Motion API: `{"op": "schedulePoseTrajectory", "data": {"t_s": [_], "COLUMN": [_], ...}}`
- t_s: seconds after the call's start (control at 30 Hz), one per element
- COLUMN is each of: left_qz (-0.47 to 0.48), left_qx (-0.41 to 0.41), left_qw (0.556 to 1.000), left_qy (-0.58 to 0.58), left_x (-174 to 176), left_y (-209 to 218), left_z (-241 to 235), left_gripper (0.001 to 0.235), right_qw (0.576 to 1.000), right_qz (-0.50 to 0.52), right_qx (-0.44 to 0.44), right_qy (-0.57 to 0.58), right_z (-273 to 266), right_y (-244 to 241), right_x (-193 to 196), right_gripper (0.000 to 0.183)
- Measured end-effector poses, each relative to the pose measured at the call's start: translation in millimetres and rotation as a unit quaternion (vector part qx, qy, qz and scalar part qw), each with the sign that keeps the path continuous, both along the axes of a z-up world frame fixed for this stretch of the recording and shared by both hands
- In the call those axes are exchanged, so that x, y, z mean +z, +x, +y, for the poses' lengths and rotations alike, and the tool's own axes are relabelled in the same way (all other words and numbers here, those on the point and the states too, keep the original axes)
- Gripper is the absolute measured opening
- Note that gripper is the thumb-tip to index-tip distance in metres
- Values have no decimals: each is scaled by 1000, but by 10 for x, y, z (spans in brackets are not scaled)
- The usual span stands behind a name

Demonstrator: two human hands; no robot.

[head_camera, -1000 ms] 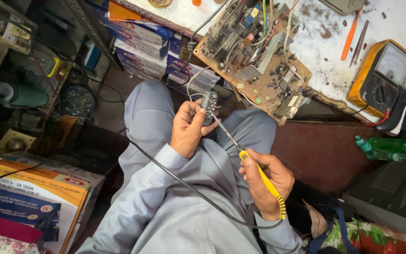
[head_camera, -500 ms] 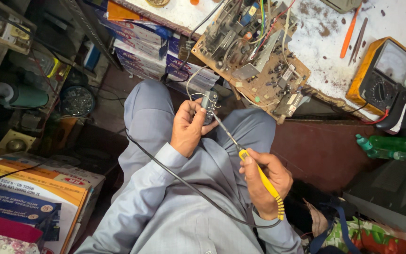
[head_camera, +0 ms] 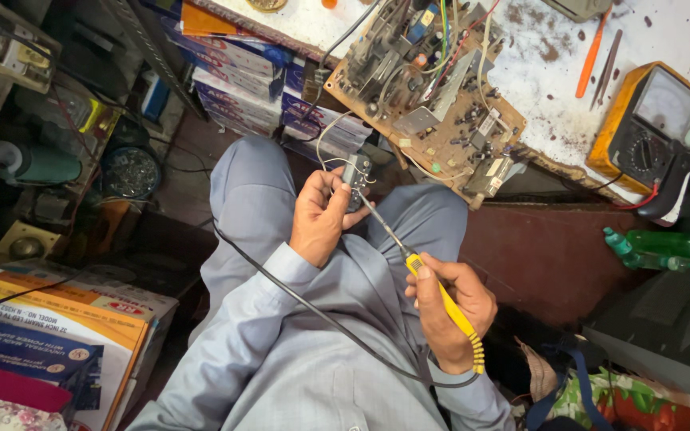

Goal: The person sits on the floor and works on a circuit board, using a magnifying glass to inspect it and a soldering iron to work on a small component. They handle wires and a small circuit board throughout the task.

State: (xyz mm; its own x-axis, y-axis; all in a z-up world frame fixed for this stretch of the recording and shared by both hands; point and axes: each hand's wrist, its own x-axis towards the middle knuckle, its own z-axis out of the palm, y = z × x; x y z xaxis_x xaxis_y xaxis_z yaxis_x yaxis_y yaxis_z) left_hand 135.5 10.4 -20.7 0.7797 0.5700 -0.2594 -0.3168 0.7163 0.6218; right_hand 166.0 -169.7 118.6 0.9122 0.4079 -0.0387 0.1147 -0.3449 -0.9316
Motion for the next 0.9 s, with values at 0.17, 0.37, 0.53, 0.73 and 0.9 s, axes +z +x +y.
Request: {"op": "schedulePoseTrajectory", "data": {"t_s": [0.17,0.37,0.53,0.73,0.9], "left_qz": [13,20,-5,-13,-3], "left_qx": [-8,-9,-3,-4,-6], "left_qw": [1000,1000,1000,1000,1000], "left_qy": [7,12,8,8,-7], "left_x": [4,20,16,0,4], "left_y": [-10,-18,-17,-13,-10], "left_z": [-2,-17,-9,-11,-16], "left_gripper": [6,5,6,7,6], "right_qw": [1000,1000,1000,1000,999], "right_qz": [3,3,19,4,6], "right_qx": [1,-6,-13,-6,-13], "right_qy": [0,-5,3,5,52], "right_z": [-9,-6,2,-4,-34], "right_y": [2,-7,-25,-29,-30], "right_x": [-3,-2,-6,-26,-17], "right_gripper": [18,17,17,17,18]}}
